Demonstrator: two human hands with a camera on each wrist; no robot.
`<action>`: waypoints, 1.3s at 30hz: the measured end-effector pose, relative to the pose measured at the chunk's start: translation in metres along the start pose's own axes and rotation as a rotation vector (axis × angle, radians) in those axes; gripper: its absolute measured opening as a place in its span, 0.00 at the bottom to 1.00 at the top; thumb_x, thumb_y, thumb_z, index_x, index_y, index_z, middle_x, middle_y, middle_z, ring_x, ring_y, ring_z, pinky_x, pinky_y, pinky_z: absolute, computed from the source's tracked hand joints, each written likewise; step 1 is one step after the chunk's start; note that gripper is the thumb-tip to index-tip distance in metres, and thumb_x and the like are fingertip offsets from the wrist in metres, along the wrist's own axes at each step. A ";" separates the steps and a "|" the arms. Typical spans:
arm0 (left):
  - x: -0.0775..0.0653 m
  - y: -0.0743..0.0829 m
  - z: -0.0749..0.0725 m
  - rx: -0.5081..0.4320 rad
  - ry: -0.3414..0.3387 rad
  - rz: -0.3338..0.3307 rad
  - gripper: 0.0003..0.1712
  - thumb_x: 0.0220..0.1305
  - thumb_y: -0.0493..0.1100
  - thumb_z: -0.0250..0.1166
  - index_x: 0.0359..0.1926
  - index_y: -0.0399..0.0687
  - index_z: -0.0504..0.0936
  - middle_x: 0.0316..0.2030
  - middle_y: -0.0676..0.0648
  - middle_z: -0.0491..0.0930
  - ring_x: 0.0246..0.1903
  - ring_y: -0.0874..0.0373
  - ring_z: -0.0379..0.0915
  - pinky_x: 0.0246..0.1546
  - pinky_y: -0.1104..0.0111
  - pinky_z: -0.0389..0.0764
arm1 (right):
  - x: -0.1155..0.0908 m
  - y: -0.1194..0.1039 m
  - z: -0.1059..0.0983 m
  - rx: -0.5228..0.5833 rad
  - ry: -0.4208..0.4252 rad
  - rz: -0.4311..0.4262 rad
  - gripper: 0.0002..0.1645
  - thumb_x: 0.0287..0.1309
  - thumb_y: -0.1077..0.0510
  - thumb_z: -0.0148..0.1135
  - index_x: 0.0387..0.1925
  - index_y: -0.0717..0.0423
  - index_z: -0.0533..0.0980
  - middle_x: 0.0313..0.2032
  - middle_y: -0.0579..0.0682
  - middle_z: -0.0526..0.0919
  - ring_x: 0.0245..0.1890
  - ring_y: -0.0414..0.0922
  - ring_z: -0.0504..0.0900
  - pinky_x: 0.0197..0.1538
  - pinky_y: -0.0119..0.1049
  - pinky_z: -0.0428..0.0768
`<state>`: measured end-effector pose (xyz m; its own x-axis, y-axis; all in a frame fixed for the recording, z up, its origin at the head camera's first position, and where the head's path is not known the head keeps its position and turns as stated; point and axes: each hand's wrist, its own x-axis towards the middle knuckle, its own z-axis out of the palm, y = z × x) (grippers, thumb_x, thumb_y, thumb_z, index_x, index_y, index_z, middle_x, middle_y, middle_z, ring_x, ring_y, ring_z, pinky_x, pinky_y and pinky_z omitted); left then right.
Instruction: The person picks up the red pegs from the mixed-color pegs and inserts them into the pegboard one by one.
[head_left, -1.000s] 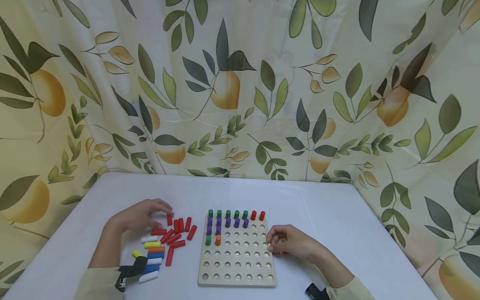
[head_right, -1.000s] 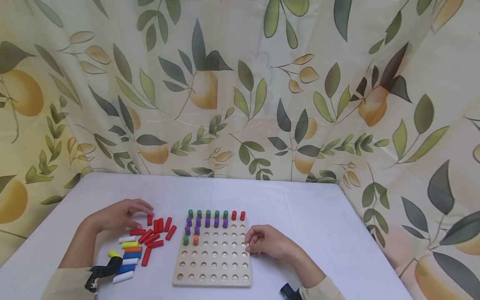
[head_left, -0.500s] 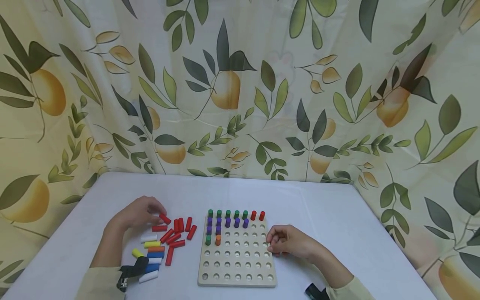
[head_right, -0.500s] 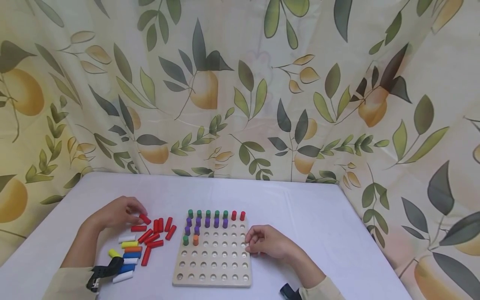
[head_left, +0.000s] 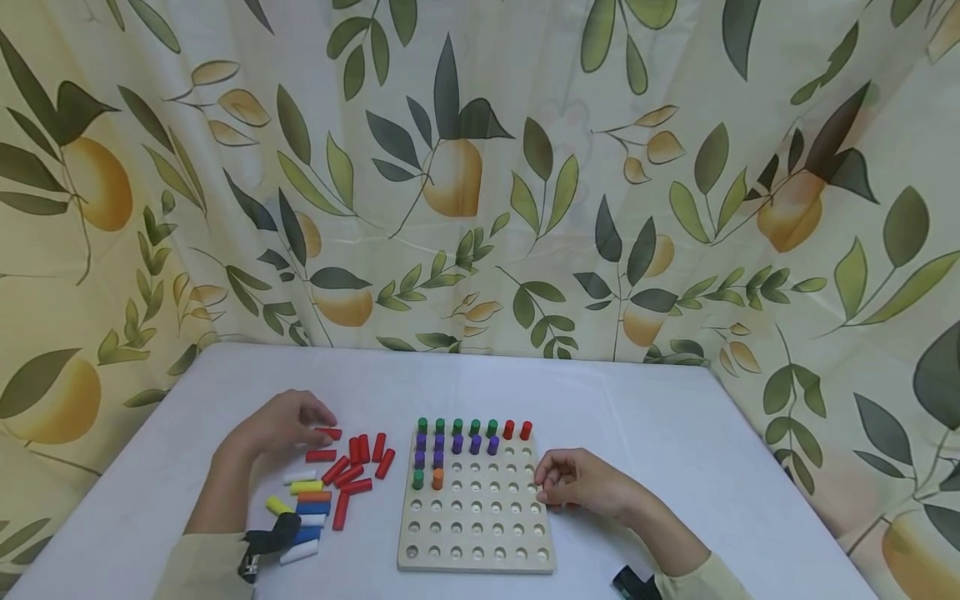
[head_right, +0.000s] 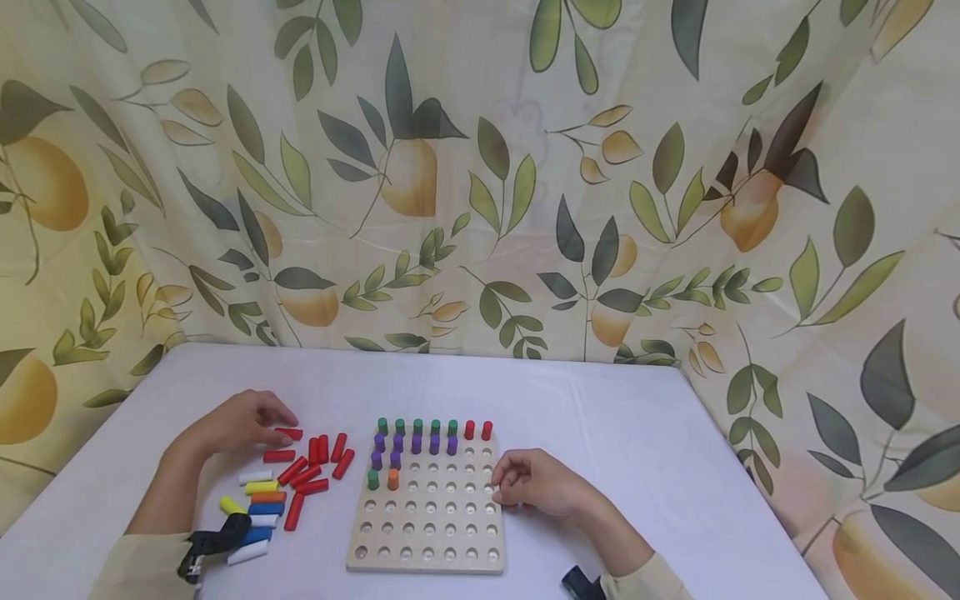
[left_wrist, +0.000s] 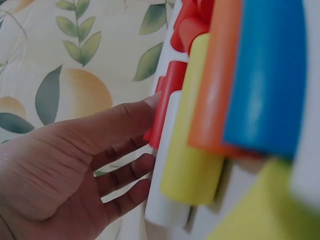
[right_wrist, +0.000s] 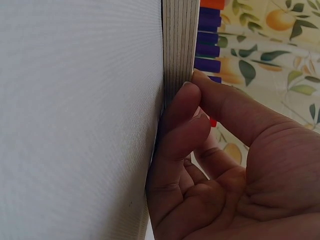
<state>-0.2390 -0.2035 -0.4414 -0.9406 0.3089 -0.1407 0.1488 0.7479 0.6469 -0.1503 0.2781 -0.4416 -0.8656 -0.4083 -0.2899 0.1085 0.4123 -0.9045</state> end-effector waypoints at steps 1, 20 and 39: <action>0.001 0.001 0.001 0.000 0.000 0.003 0.16 0.54 0.41 0.81 0.45 0.48 0.89 0.44 0.50 0.81 0.48 0.48 0.75 0.47 0.53 0.82 | 0.000 0.000 0.000 0.000 0.000 -0.002 0.12 0.61 0.64 0.73 0.43 0.64 0.79 0.29 0.52 0.78 0.28 0.47 0.75 0.28 0.34 0.71; 0.005 0.004 0.006 -0.003 -0.018 0.009 0.13 0.56 0.35 0.79 0.43 0.49 0.88 0.38 0.51 0.80 0.43 0.51 0.75 0.43 0.58 0.84 | 0.000 0.001 0.000 -0.001 0.000 -0.007 0.12 0.61 0.64 0.73 0.43 0.63 0.79 0.29 0.52 0.77 0.28 0.47 0.75 0.28 0.33 0.71; 0.005 0.010 0.007 -0.011 -0.022 0.030 0.11 0.58 0.37 0.78 0.42 0.47 0.86 0.38 0.49 0.79 0.42 0.51 0.75 0.42 0.58 0.83 | 0.000 0.000 -0.001 -0.002 0.000 0.001 0.13 0.61 0.64 0.73 0.43 0.63 0.79 0.30 0.52 0.77 0.28 0.46 0.75 0.28 0.34 0.71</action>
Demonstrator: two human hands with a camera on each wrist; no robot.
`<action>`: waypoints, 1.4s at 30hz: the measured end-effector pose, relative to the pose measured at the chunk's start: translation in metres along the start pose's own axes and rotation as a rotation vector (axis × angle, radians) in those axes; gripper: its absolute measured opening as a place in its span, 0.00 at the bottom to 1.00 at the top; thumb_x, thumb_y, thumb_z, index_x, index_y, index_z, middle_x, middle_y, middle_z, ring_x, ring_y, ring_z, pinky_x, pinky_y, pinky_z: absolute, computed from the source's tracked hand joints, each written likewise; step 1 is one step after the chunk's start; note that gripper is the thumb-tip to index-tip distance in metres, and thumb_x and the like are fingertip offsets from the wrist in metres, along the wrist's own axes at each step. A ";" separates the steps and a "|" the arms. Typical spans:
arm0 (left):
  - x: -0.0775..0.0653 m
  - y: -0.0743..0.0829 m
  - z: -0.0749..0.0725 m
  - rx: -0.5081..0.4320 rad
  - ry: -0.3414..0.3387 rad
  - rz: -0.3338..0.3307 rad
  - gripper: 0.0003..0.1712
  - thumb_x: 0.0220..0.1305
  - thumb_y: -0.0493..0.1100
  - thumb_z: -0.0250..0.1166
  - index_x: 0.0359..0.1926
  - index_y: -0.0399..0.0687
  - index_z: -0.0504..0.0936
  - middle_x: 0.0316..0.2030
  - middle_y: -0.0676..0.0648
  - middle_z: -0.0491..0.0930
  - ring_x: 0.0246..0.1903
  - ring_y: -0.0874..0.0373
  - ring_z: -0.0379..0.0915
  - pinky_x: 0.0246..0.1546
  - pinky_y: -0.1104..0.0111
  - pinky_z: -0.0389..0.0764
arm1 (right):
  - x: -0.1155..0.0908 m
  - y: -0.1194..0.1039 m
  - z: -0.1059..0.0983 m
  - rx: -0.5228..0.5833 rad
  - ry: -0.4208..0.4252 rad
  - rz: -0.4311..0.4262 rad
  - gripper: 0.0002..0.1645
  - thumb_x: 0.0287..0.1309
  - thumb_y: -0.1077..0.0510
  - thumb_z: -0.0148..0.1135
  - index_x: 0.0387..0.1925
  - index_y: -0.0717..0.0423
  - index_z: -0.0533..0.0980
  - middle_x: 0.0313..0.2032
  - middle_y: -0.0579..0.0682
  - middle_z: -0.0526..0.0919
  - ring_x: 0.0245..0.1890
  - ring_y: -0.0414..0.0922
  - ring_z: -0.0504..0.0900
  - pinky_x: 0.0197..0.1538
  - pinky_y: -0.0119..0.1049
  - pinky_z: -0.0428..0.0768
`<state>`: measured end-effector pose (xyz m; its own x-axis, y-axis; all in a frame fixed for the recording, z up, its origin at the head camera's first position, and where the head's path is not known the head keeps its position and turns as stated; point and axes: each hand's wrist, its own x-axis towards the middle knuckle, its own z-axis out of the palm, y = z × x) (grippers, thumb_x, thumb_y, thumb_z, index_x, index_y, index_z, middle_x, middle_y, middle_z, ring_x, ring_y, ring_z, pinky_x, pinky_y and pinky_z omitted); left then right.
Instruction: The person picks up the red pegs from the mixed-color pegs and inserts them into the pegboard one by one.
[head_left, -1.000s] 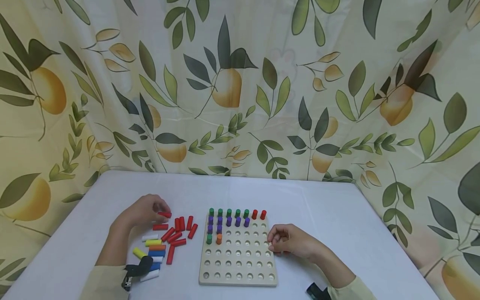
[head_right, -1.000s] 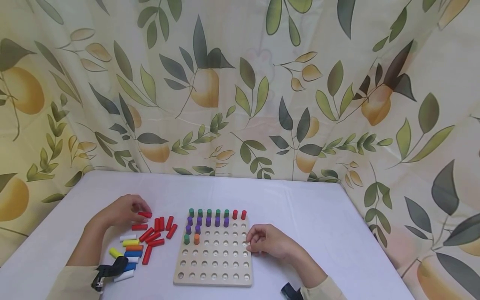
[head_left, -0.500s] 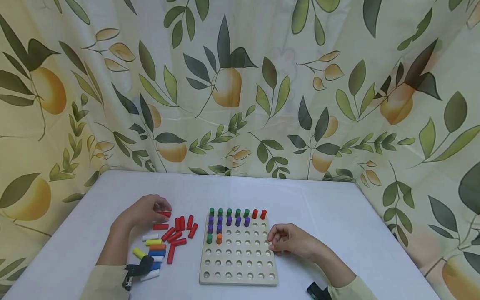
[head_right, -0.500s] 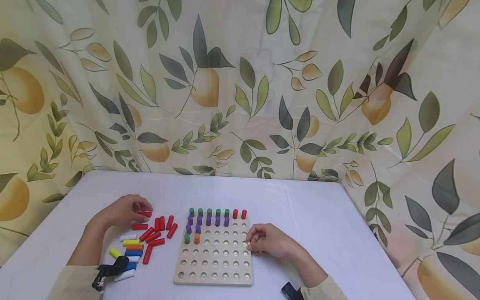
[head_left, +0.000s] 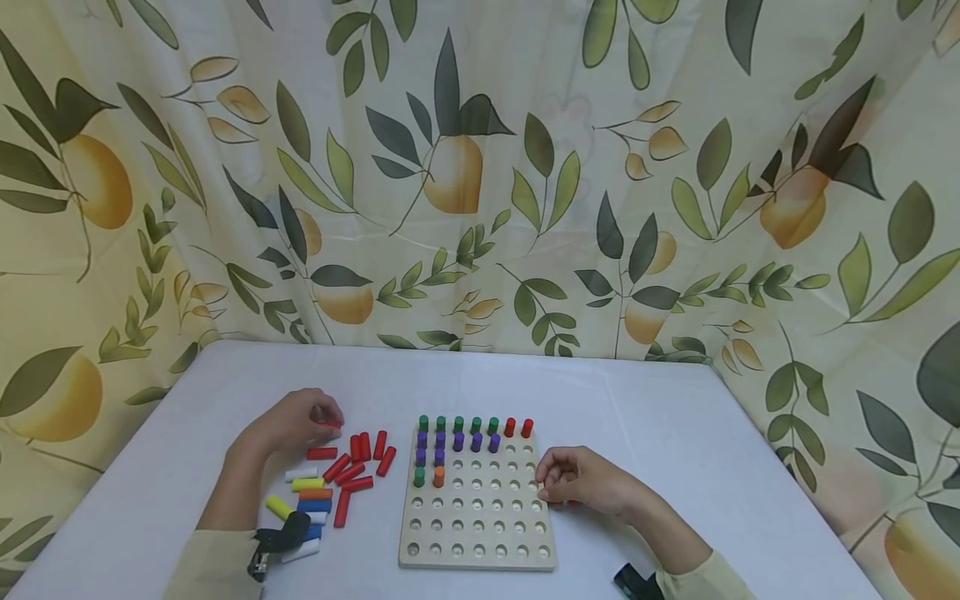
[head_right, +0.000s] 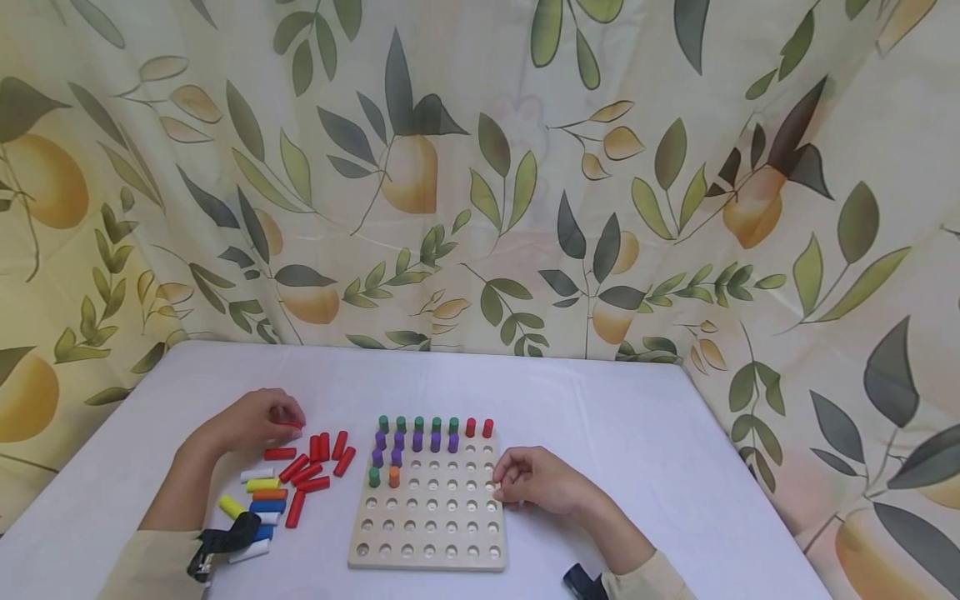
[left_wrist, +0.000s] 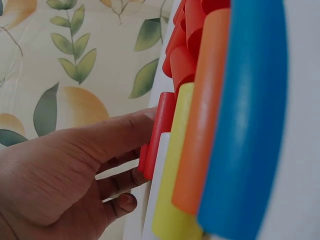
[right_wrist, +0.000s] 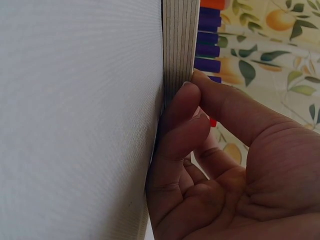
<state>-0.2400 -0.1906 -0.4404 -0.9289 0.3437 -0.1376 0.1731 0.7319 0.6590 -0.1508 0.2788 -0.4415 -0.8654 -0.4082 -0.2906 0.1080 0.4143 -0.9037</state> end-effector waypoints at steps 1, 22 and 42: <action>-0.001 0.001 -0.001 -0.001 -0.001 0.002 0.11 0.59 0.37 0.77 0.42 0.47 0.86 0.37 0.49 0.79 0.42 0.51 0.74 0.41 0.59 0.83 | 0.000 0.000 0.000 -0.001 -0.002 0.001 0.12 0.61 0.64 0.73 0.43 0.63 0.79 0.30 0.51 0.77 0.28 0.46 0.75 0.28 0.33 0.71; -0.003 0.002 -0.004 0.019 0.056 -0.029 0.15 0.57 0.35 0.78 0.47 0.41 0.88 0.39 0.46 0.81 0.42 0.49 0.76 0.41 0.59 0.84 | -0.001 -0.001 0.000 -0.003 -0.005 0.001 0.12 0.60 0.63 0.74 0.42 0.62 0.79 0.30 0.52 0.78 0.28 0.45 0.75 0.28 0.33 0.71; -0.004 0.002 -0.007 0.042 0.097 0.015 0.09 0.62 0.36 0.74 0.44 0.45 0.86 0.38 0.49 0.81 0.42 0.50 0.76 0.45 0.56 0.83 | -0.001 -0.002 0.002 -0.003 0.003 -0.005 0.12 0.61 0.65 0.72 0.43 0.64 0.78 0.29 0.51 0.77 0.27 0.47 0.75 0.28 0.33 0.71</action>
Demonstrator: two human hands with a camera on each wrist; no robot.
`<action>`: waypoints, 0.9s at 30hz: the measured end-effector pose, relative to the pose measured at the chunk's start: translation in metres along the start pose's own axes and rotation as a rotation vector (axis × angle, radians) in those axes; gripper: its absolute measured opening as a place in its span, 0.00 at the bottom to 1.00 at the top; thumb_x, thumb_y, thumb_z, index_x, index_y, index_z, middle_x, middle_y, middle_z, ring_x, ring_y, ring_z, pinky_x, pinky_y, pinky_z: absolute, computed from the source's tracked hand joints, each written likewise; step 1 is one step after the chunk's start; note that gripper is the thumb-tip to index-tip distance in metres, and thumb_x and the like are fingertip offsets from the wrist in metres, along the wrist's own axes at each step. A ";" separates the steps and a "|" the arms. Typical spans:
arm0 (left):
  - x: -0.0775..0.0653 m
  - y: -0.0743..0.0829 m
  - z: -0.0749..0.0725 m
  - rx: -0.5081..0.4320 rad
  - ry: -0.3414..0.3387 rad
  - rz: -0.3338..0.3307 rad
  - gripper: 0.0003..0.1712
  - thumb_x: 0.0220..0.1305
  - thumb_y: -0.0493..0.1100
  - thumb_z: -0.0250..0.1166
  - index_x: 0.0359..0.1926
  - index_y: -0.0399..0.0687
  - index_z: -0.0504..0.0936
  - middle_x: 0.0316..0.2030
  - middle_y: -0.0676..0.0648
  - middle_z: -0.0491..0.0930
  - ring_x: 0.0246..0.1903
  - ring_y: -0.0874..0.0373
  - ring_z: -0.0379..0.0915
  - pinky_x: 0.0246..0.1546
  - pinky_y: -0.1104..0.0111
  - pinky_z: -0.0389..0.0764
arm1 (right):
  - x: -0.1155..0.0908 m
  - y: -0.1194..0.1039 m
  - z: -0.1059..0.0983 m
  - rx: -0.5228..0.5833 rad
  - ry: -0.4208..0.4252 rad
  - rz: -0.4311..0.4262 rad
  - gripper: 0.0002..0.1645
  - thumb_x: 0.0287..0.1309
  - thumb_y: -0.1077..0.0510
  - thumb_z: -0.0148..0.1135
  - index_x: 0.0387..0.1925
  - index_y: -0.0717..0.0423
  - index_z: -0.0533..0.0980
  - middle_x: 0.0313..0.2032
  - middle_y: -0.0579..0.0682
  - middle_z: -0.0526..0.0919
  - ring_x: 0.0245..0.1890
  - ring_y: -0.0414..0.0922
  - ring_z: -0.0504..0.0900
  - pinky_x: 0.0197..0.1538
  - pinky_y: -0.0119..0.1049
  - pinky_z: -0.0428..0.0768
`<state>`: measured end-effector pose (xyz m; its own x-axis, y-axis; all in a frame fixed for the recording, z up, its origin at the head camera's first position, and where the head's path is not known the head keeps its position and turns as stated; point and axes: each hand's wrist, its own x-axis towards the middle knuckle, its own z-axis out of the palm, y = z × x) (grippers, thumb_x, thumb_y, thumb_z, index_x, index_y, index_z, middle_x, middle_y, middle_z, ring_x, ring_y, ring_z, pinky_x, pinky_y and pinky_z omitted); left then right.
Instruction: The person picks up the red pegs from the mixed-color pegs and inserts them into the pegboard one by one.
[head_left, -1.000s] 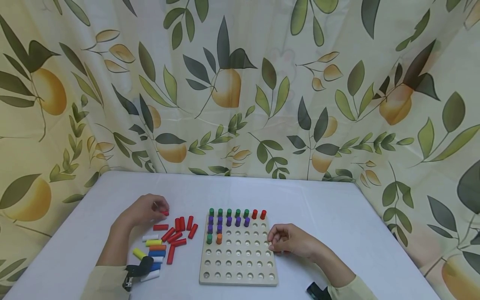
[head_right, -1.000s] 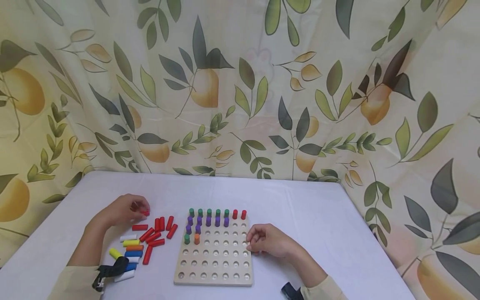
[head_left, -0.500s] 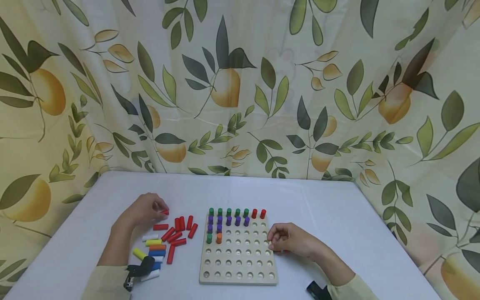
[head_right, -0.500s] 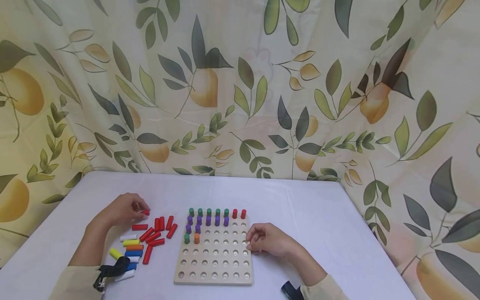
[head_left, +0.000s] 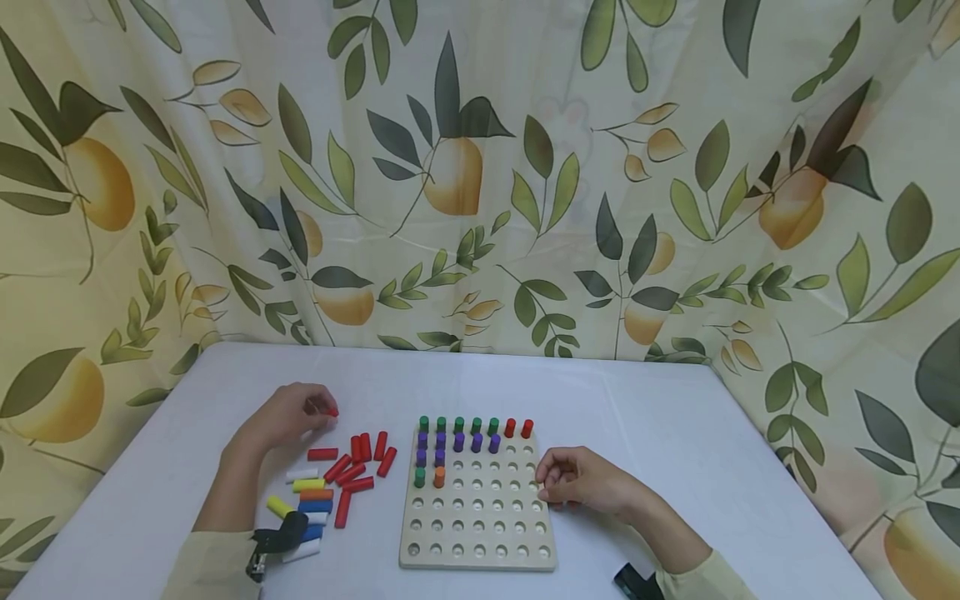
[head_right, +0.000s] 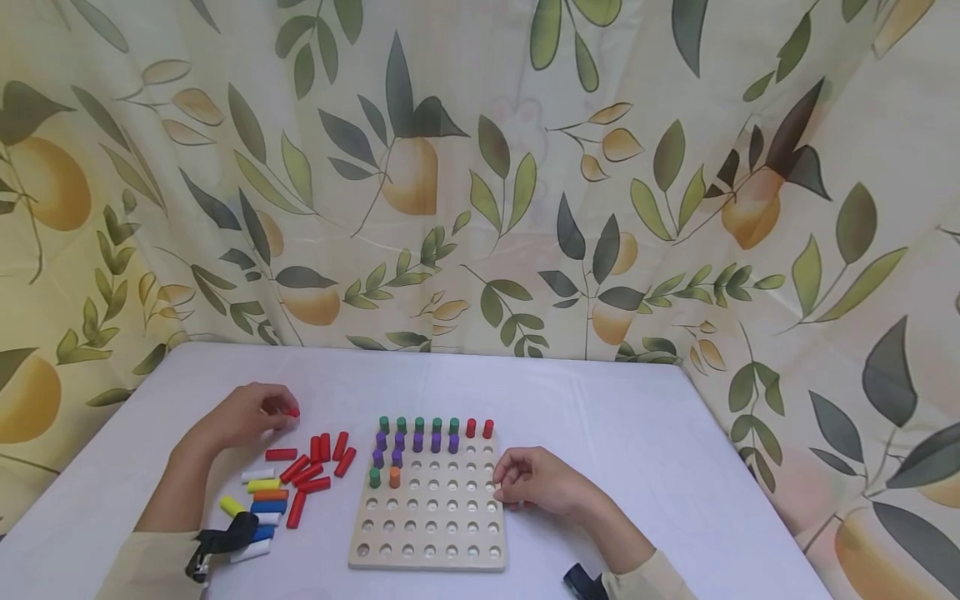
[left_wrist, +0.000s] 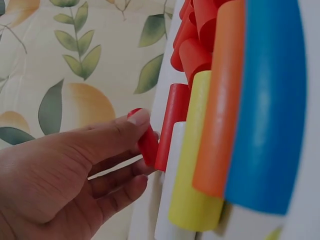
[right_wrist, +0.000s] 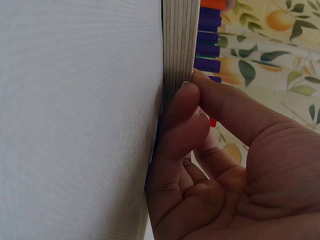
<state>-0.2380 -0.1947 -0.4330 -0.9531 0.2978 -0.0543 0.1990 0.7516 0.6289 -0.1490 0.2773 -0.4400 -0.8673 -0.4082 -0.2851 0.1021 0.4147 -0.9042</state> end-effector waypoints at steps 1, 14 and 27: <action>0.000 0.000 -0.001 -0.005 0.003 0.000 0.10 0.63 0.35 0.74 0.44 0.45 0.86 0.38 0.49 0.81 0.43 0.50 0.76 0.45 0.55 0.83 | 0.000 0.000 0.000 -0.002 0.001 0.001 0.12 0.61 0.65 0.72 0.43 0.64 0.78 0.29 0.52 0.77 0.27 0.47 0.75 0.28 0.33 0.71; 0.000 0.006 -0.007 -0.037 0.097 0.056 0.08 0.64 0.35 0.73 0.44 0.46 0.87 0.40 0.49 0.84 0.46 0.48 0.78 0.51 0.50 0.81 | 0.000 -0.001 -0.001 -0.009 -0.005 0.003 0.12 0.61 0.63 0.73 0.42 0.62 0.79 0.30 0.52 0.78 0.28 0.46 0.75 0.28 0.33 0.71; 0.002 0.011 -0.009 -0.055 0.156 0.083 0.10 0.64 0.37 0.74 0.47 0.45 0.88 0.38 0.50 0.84 0.43 0.48 0.78 0.46 0.55 0.82 | -0.001 -0.002 0.000 0.007 -0.006 0.007 0.13 0.61 0.63 0.73 0.43 0.64 0.78 0.29 0.52 0.77 0.27 0.46 0.75 0.28 0.34 0.70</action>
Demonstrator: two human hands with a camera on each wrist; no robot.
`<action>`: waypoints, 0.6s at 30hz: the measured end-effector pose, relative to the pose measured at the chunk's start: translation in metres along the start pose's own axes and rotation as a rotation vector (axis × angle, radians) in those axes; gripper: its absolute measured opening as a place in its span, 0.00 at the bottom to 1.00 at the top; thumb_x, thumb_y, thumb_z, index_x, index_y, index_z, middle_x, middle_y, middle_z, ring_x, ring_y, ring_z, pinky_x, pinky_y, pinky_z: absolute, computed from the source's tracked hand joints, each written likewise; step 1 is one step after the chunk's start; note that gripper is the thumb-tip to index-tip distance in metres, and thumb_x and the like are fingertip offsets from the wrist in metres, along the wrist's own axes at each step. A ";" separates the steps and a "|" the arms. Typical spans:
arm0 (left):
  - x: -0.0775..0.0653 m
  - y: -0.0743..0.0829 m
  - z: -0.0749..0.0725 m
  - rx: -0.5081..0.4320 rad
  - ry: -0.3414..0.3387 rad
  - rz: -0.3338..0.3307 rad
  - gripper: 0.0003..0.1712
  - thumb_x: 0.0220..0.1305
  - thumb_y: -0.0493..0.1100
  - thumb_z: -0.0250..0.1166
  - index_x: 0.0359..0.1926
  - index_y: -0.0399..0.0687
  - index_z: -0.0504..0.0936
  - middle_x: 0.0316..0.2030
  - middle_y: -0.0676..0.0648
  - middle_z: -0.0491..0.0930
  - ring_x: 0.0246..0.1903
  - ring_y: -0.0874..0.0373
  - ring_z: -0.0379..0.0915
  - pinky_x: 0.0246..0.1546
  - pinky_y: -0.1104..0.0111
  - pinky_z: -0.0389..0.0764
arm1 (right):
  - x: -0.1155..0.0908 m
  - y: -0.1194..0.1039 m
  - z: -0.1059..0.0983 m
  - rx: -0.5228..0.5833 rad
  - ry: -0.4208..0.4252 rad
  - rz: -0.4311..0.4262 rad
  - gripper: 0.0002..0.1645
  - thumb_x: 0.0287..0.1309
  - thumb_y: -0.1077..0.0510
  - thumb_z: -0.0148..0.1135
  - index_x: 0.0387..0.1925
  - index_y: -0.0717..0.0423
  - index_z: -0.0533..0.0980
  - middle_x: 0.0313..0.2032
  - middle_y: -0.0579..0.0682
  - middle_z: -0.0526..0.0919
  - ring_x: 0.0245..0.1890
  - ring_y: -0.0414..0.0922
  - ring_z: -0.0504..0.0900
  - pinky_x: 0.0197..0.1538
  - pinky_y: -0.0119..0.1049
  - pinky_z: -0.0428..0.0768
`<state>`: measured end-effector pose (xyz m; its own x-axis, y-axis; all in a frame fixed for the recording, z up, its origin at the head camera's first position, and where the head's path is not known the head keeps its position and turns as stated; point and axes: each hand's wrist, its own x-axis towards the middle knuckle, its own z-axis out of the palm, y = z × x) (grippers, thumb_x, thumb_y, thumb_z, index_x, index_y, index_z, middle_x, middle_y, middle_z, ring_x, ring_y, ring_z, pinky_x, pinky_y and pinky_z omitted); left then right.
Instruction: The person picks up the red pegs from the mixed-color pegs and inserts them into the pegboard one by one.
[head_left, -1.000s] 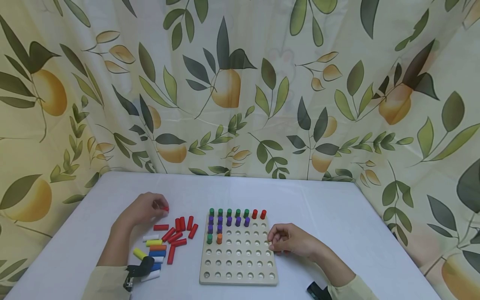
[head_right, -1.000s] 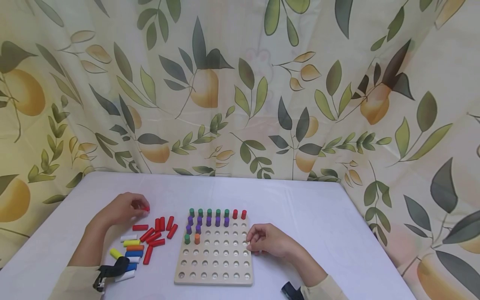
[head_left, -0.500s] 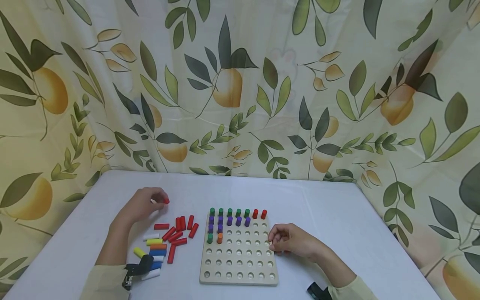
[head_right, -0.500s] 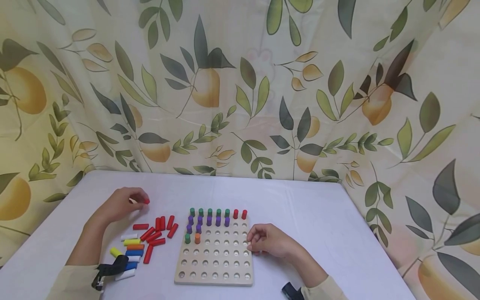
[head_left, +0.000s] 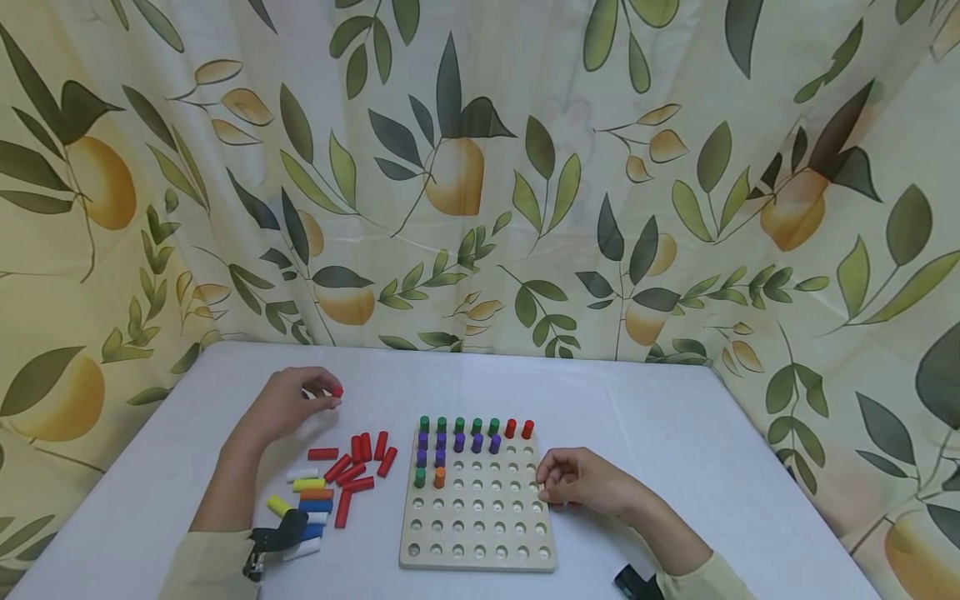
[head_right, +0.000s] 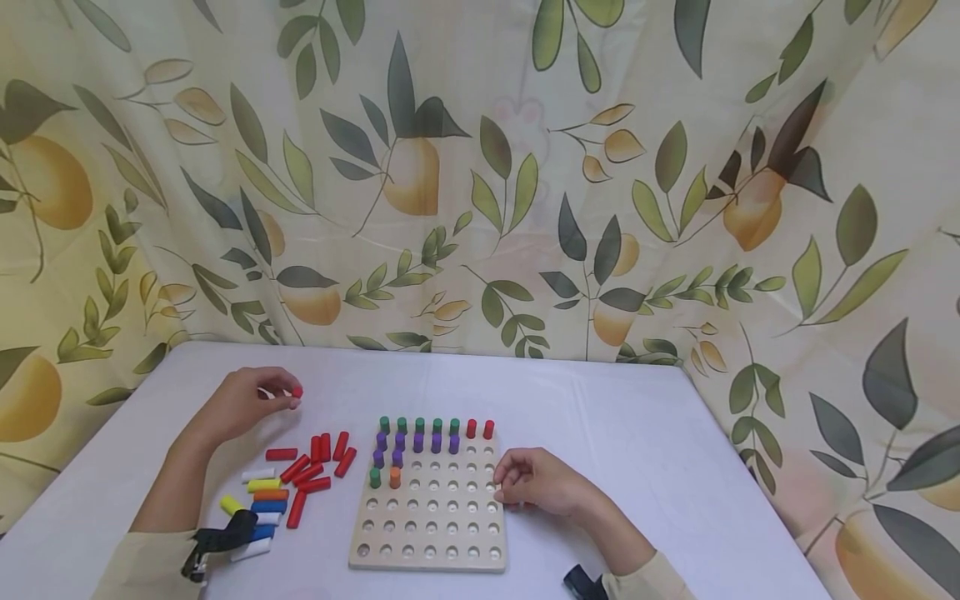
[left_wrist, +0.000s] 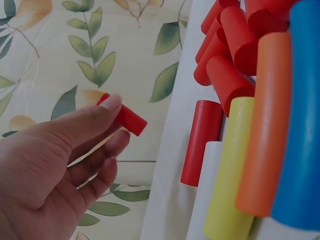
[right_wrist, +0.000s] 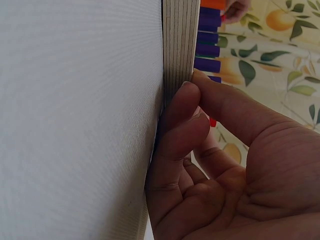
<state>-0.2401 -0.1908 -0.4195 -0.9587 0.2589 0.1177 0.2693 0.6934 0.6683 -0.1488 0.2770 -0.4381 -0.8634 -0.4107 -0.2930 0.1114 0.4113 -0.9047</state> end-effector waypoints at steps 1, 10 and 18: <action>0.000 0.001 0.000 -0.007 -0.003 0.001 0.10 0.64 0.36 0.73 0.47 0.45 0.88 0.38 0.50 0.85 0.43 0.49 0.79 0.45 0.56 0.82 | 0.000 0.000 0.000 0.000 0.001 0.001 0.13 0.61 0.64 0.73 0.43 0.64 0.78 0.29 0.52 0.77 0.27 0.46 0.75 0.28 0.34 0.70; 0.002 0.008 0.002 -0.024 -0.005 0.045 0.10 0.63 0.38 0.75 0.46 0.47 0.89 0.37 0.53 0.85 0.43 0.51 0.78 0.45 0.56 0.81 | -0.001 0.001 0.000 -0.010 0.000 -0.016 0.12 0.62 0.64 0.72 0.43 0.64 0.78 0.28 0.52 0.77 0.27 0.47 0.74 0.27 0.34 0.70; 0.001 0.018 0.003 -0.032 -0.004 0.064 0.10 0.63 0.38 0.75 0.45 0.47 0.88 0.37 0.53 0.85 0.43 0.52 0.79 0.48 0.53 0.81 | -0.001 0.001 -0.001 -0.006 -0.002 -0.002 0.12 0.61 0.63 0.73 0.43 0.63 0.79 0.29 0.51 0.78 0.27 0.45 0.75 0.28 0.34 0.71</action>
<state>-0.2360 -0.1764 -0.4094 -0.9394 0.3042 0.1581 0.3266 0.6538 0.6825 -0.1486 0.2781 -0.4381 -0.8627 -0.4128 -0.2922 0.1074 0.4152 -0.9034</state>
